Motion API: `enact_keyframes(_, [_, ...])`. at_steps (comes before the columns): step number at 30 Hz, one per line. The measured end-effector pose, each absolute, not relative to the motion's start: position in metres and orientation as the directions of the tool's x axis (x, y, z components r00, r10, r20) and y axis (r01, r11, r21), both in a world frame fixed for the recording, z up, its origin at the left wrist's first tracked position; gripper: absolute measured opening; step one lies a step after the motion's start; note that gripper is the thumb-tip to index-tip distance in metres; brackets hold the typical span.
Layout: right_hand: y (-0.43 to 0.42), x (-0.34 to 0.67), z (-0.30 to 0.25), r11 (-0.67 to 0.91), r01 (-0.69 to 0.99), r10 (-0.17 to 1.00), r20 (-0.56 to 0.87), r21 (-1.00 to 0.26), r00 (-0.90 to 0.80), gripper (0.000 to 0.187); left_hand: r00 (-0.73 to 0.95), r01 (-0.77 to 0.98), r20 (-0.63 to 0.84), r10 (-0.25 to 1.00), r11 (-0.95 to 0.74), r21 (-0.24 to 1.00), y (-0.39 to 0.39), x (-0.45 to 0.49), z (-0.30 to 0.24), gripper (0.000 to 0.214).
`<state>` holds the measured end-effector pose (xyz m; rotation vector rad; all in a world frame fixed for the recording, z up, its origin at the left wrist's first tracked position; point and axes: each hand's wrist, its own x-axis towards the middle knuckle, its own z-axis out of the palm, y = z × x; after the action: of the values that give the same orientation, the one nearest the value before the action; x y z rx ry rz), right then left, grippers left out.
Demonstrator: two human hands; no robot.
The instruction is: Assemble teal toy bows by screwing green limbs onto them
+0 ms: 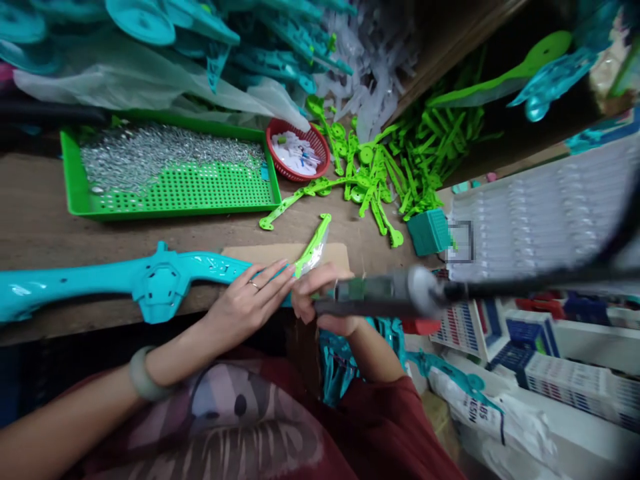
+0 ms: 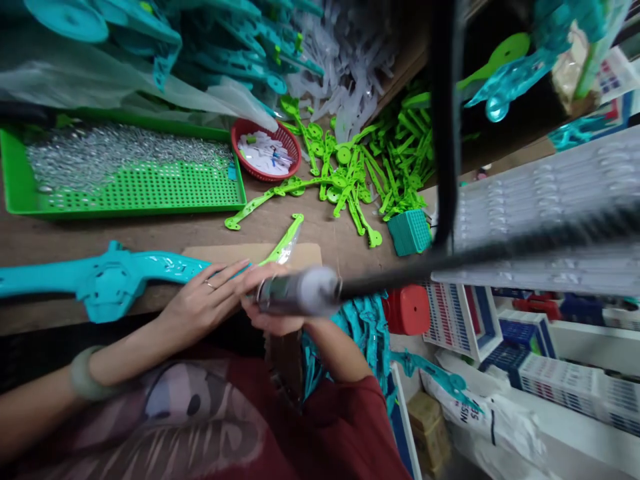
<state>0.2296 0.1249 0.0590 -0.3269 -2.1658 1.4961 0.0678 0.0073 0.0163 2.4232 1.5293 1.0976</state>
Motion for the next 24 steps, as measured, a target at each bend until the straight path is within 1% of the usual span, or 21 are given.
enact_keyframes(2, [0.141,0.215,0.066,0.278,-0.220,0.464,0.331,-0.935,-0.822,0.061,0.218,0.709,0.523,0.824,-0.502,0.495,-0.011,0.075,0.018,0.043])
enact_keyframes(3, [0.150,0.206,0.072,0.225,-0.262,0.493,0.342,-0.938,-0.800,0.059,0.167,0.660,0.511,0.843,-0.481,0.578,-0.023,0.081,0.020,0.040])
enact_keyframes(4, [0.158,0.197,0.080,0.192,-0.274,0.524,0.335,-0.942,-0.783,0.058,0.088,0.574,0.475,0.876,-0.434,0.695,-0.034,0.088,0.022,0.034])
enact_keyframes(5, [0.167,0.189,0.089,0.184,-0.266,0.547,0.324,-0.946,-0.772,0.059,-0.024,0.439,0.372,0.928,-0.324,0.838,-0.045,0.095,0.025,0.025])
enact_keyframes(6, [0.175,0.184,0.098,0.212,-0.237,0.561,0.317,-0.948,-0.765,0.060,-0.110,0.247,0.170,0.979,-0.139,0.959,-0.053,0.102,0.028,0.017])
enact_keyframes(7, [0.181,0.183,0.107,0.272,-0.190,0.555,0.315,-0.943,-0.770,0.063,-0.167,0.009,-0.076,0.983,0.078,0.997,-0.057,0.108,0.031,0.015])
enact_keyframes(8, [0.186,0.185,0.113,0.363,-0.129,0.521,0.316,-0.923,-0.793,0.065,-0.172,-0.237,-0.316,0.933,0.272,0.933,-0.058,0.112,0.034,0.021])
enact_keyframes(9, [0.189,0.192,0.118,0.477,-0.052,0.461,0.300,-0.877,-0.835,0.068,-0.137,-0.449,-0.496,0.858,0.392,0.803,-0.055,0.115,0.037,0.028])
enact_keyframes(10, [0.190,0.201,0.120,0.598,0.031,0.381,0.251,-0.801,-0.890,0.069,-0.100,-0.608,-0.608,0.787,0.435,0.664,-0.049,0.116,0.039,0.033])
enact_keyframes(11, [0.189,0.213,0.120,0.710,0.102,0.292,0.159,-0.697,-0.943,0.068,-0.069,-0.710,-0.670,0.739,0.435,0.554,-0.041,0.116,0.040,0.037])
enact_keyframes(12, [0.186,0.225,0.117,0.803,0.149,0.208,0.037,-0.577,-0.977,0.066,-0.052,-0.762,-0.696,0.716,0.422,0.491,-0.033,0.115,0.042,0.040])
enact_keyframes(13, [0.182,0.237,0.113,0.869,0.178,0.159,-0.079,-0.463,-0.984,0.061,-0.049,-0.781,-0.707,0.706,0.414,0.468,-0.026,0.113,0.043,0.041])
enact_keyframes(14, [0.178,0.247,0.108,0.911,0.187,0.134,-0.164,-0.367,-0.977,0.055,-0.053,-0.778,-0.709,0.703,0.416,0.471,-0.021,0.112,0.044,0.041])
enact_keyframes(15, [0.173,0.256,0.103,0.936,0.187,0.126,-0.212,-0.297,-0.969,0.048,-0.059,-0.765,-0.706,0.706,0.422,0.486,-0.018,0.111,0.045,0.041])
enact_keyframes(16, [0.169,0.262,0.099,0.951,0.178,0.121,-0.227,-0.253,-0.966,0.042,-0.069,-0.752,-0.697,0.714,0.422,0.506,-0.018,0.111,0.046,0.042])
enact_keyframes(17, [0.165,0.266,0.096,0.960,0.159,0.107,-0.223,-0.230,-0.969,0.040,-0.083,-0.741,-0.684,0.724,0.414,0.528,-0.019,0.113,0.048,0.042])
enact_keyframes(19, [0.159,0.269,0.094,0.968,0.108,0.061,-0.205,-0.228,-0.977,0.041,-0.115,-0.732,-0.672,0.731,0.395,0.555,-0.026,0.118,0.052,0.043])
enact_keyframes(21, [0.156,0.271,0.096,0.961,0.067,0.014,-0.193,-0.269,-0.981,0.046,-0.144,-0.733,-0.676,0.723,0.381,0.564,-0.034,0.125,0.057,0.045])
enact_keyframes(24, [0.156,0.273,0.098,0.931,0.034,-0.032,-0.174,-0.363,-0.984,0.050,-0.164,-0.751,-0.692,0.703,0.366,0.550,-0.043,0.132,0.062,0.047])
